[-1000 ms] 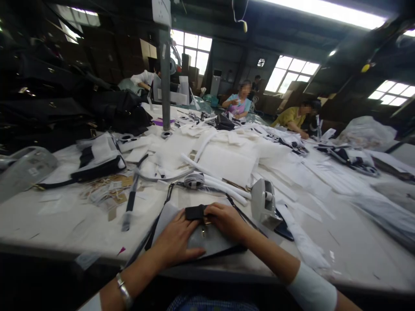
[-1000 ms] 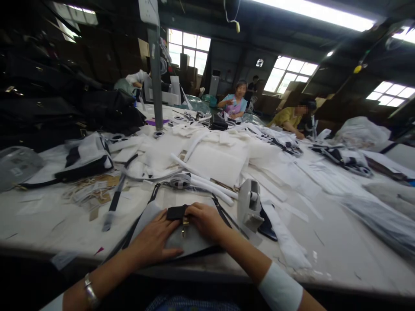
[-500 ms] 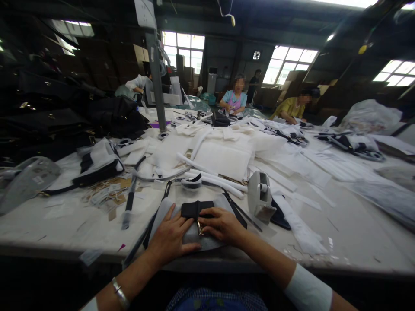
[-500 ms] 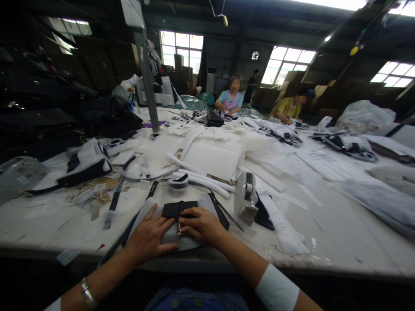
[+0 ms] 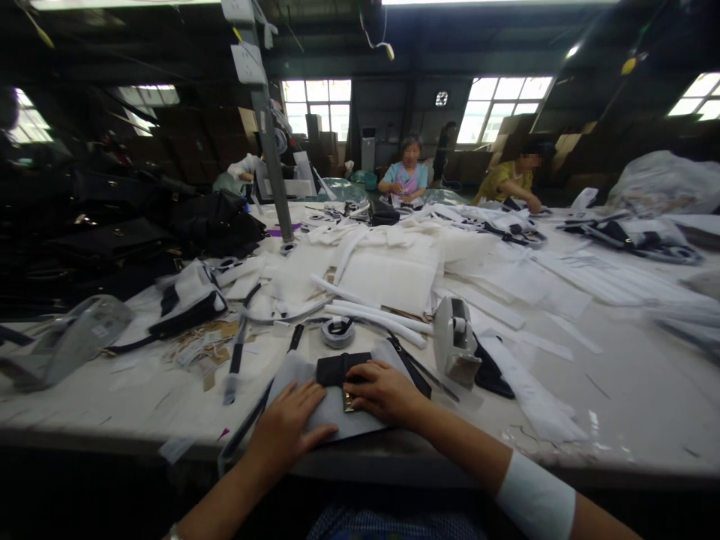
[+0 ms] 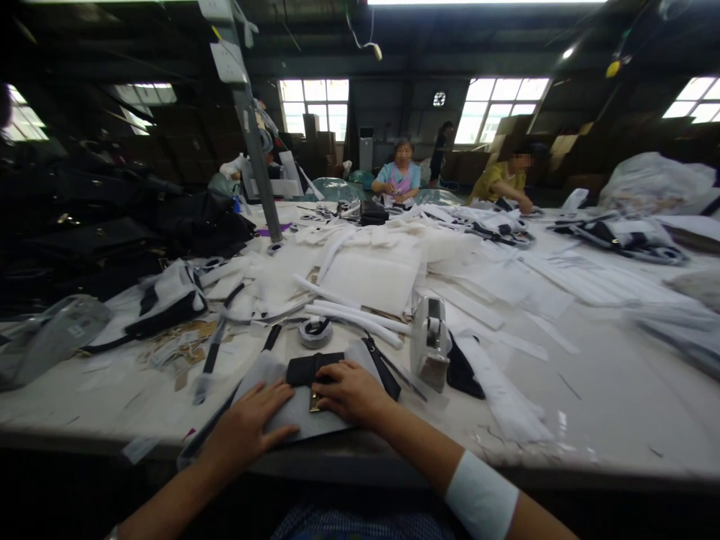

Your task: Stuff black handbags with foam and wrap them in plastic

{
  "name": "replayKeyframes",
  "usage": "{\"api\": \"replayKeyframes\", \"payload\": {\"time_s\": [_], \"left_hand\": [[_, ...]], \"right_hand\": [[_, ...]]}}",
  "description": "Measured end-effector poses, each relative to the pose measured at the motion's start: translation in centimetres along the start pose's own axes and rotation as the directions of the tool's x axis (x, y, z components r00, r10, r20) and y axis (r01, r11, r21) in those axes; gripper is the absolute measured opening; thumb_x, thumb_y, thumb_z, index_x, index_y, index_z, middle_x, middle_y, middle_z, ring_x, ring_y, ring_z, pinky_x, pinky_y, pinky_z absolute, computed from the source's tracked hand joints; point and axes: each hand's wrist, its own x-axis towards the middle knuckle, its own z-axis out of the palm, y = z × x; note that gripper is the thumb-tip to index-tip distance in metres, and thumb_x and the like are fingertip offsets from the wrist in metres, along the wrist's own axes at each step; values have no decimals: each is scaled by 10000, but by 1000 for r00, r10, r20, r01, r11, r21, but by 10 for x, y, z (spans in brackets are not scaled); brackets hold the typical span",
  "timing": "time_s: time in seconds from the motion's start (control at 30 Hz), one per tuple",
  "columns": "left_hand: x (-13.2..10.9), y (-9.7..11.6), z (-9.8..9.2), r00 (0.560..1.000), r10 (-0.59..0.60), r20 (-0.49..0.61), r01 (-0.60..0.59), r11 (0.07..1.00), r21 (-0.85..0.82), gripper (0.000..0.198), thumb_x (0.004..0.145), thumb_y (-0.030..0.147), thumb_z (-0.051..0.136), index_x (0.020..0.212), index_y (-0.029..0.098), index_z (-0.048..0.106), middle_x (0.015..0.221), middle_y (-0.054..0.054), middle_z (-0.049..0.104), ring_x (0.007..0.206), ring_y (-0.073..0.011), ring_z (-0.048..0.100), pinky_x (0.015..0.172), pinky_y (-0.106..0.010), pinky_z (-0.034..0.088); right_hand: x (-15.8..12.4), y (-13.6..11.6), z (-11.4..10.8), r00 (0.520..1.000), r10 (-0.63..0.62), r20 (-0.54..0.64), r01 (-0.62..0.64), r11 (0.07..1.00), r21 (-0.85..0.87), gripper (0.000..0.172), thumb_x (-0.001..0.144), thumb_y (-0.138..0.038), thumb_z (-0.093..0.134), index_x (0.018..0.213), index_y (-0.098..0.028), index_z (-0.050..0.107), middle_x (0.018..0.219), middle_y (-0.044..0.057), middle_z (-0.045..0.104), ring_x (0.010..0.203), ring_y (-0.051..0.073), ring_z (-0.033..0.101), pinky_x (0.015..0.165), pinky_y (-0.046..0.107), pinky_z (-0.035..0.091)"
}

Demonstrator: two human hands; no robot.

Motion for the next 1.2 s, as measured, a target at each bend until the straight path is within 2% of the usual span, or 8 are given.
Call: {"api": "replayKeyframes", "payload": {"time_s": [0.13, 0.23, 0.4, 0.5, 0.67, 0.83, 1.03, 1.2], "left_hand": [[8, 16, -1, 994, 114, -7, -114, 993, -35, 319, 965, 287, 515, 1271, 248, 600, 1164, -63, 705, 1045, -212, 680, 943, -355, 552], [8, 26, 3, 991, 132, 3, -131, 989, -75, 379, 971, 169, 436, 1316, 263, 560, 1183, -48, 690, 1057, -157, 669, 915, -249, 546], [1, 32, 9, 1000, 18, 22, -15, 993, -121, 518, 891, 75, 445, 1366, 269, 518, 1297, -41, 638, 1175, -178, 615, 1003, -289, 507], [0, 32, 9, 999, 17, 37, -11, 990, -144, 548, 866, 58, 440, 1363, 272, 524, 1316, -31, 630, 1194, -178, 603, 1022, -297, 494], [0, 30, 9, 998, 20, 60, -8, 980, -197, 555, 888, 72, 426, 1404, 269, 482, 1324, -27, 622, 1204, -161, 593, 1030, -280, 482], [-2, 30, 12, 999, -3, 38, 11, 975, -220, 578, 902, 71, 422, 1437, 287, 438, 1334, -29, 613, 1216, -168, 586, 1029, -292, 487], [-4, 30, 13, 1000, -18, 7, 19, 969, -247, 576, 900, 88, 424, 1427, 319, 449, 1285, -26, 640, 1161, -176, 624, 985, -292, 517], [-5, 30, 12, 1000, -25, 4, 25, 975, -221, 526, 904, 96, 436, 1387, 294, 499, 1313, -31, 628, 1188, -184, 610, 1005, -301, 504]], "right_hand": [[-1, 2, 3, 1000, -11, -28, 11, 1000, 2, 339, 962, -426, 543, 1227, -248, 656, 1229, 85, 630, 1094, 226, 584, 1014, 402, 419], [-2, 3, 6, 999, -15, -52, 16, 1000, 15, 339, 965, -442, 528, 1218, -256, 657, 1216, 83, 635, 1071, 229, 582, 997, 401, 425], [-2, 1, 5, 997, 17, -75, -11, 997, 78, 338, 955, -445, 550, 1218, -260, 657, 1217, 80, 646, 1082, 232, 590, 1007, 405, 416], [3, -1, 5, 998, 14, -58, -6, 990, 138, 283, 949, -416, 578, 1181, -288, 677, 1133, 52, 683, 1030, 208, 616, 986, 381, 421], [12, -1, 8, 994, 106, -12, -102, 980, 173, 137, 907, -353, 659, 975, -271, 746, 995, 14, 694, 888, 159, 653, 816, 270, 471], [16, -5, 12, 983, 181, 16, -182, 977, 114, 58, 869, -286, 706, 900, -243, 731, 893, 5, 651, 796, 146, 631, 694, 235, 456], [24, -12, 4, 974, 216, 72, -221, 973, 65, 38, 867, -237, 693, 844, -211, 678, 857, 11, 631, 800, 160, 605, 693, 246, 440], [22, -22, -5, 959, 277, 65, -281, 956, 86, 66, 884, -260, 680, 856, -207, 652, 865, 1, 640, 801, 147, 622, 694, 232, 446]]}}
